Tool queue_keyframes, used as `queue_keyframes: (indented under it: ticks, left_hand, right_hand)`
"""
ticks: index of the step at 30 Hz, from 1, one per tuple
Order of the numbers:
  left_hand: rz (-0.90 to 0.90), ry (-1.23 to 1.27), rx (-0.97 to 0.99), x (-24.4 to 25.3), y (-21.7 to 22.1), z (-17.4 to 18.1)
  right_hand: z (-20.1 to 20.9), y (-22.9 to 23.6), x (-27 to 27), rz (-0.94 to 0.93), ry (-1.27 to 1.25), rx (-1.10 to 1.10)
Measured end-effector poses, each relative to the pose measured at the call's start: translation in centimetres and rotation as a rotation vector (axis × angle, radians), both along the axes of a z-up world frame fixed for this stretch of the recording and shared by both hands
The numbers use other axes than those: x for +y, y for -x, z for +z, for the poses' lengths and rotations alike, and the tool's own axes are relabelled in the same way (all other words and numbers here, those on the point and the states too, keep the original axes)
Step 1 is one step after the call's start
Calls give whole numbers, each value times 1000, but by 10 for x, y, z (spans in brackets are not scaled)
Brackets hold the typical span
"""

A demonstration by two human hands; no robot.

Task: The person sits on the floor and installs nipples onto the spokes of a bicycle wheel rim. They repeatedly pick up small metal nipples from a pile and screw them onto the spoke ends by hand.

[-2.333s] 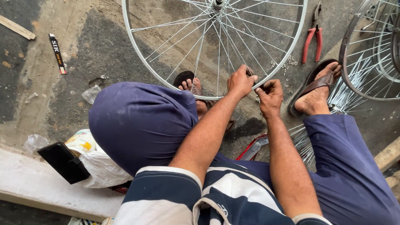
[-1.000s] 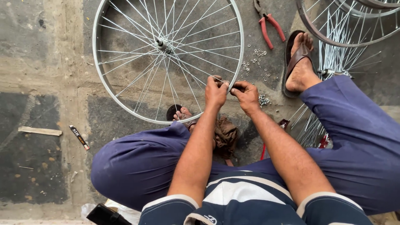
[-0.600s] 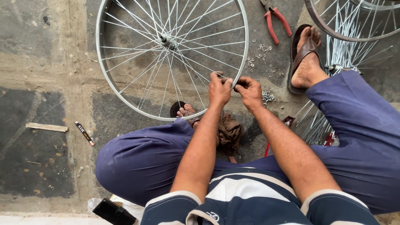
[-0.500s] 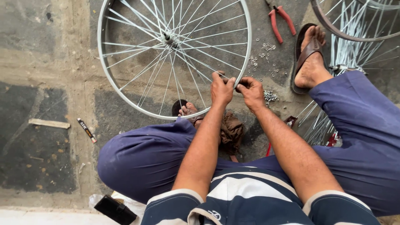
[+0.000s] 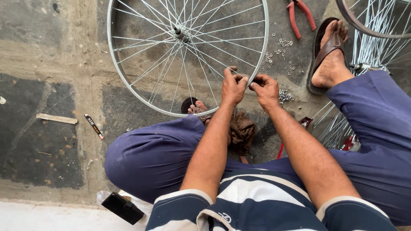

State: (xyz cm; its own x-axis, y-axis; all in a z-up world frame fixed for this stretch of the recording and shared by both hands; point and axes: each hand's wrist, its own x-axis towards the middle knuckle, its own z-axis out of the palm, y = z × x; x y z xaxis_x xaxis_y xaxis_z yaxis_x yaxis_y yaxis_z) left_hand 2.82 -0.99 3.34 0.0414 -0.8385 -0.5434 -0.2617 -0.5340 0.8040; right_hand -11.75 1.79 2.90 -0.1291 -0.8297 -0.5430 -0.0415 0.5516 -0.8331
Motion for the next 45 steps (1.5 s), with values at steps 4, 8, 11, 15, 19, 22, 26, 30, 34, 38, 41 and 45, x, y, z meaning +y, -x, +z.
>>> queue_keyframes:
  ticks: [4,8,11,15,19,22,26,30,34,38,41,45]
  left_hand:
    - [-27,19,-168,-1,2,0]
    - [47,85,112,1,1,-4]
    - [-16,19,-83,2,0,-5]
    - [47,82,41,1,4,-4]
    - [7,52,-73,1,3,-3]
    - [5,22,-169,-2,5,0]
    - [79,81,124,-4,3,2]
    - [47,29,-73,-4,5,5]
    - [98,31,213,-9,2,6]
    - [31,-60,-53,-11,6,11]
    - [79,2,63,-11,5,13]
    - [22,-39,16,-11,3,11]
  right_hand:
    - [4,-3,-3,-12,-9,-3]
    - [3,-1,-1,0,3,-19]
    - [2,-3,-1,-6,18,-43]
    - [3,-2,-2,-17,24,-51]
    - [3,-4,-2,-22,35,-49]
    - [5,-5,-3,-35,51,-76]
    - [6,-4,-4,-24,65,-43]
    - [7,-6,-4,-22,64,-8]
    - [6,-4,-5,-51,63,-15]
    - [4,-5,-4,-76,76,-47]
    - [0,-3,-4,-93,82,-75]
    - [-6,-3,-3,-98,71,-56]
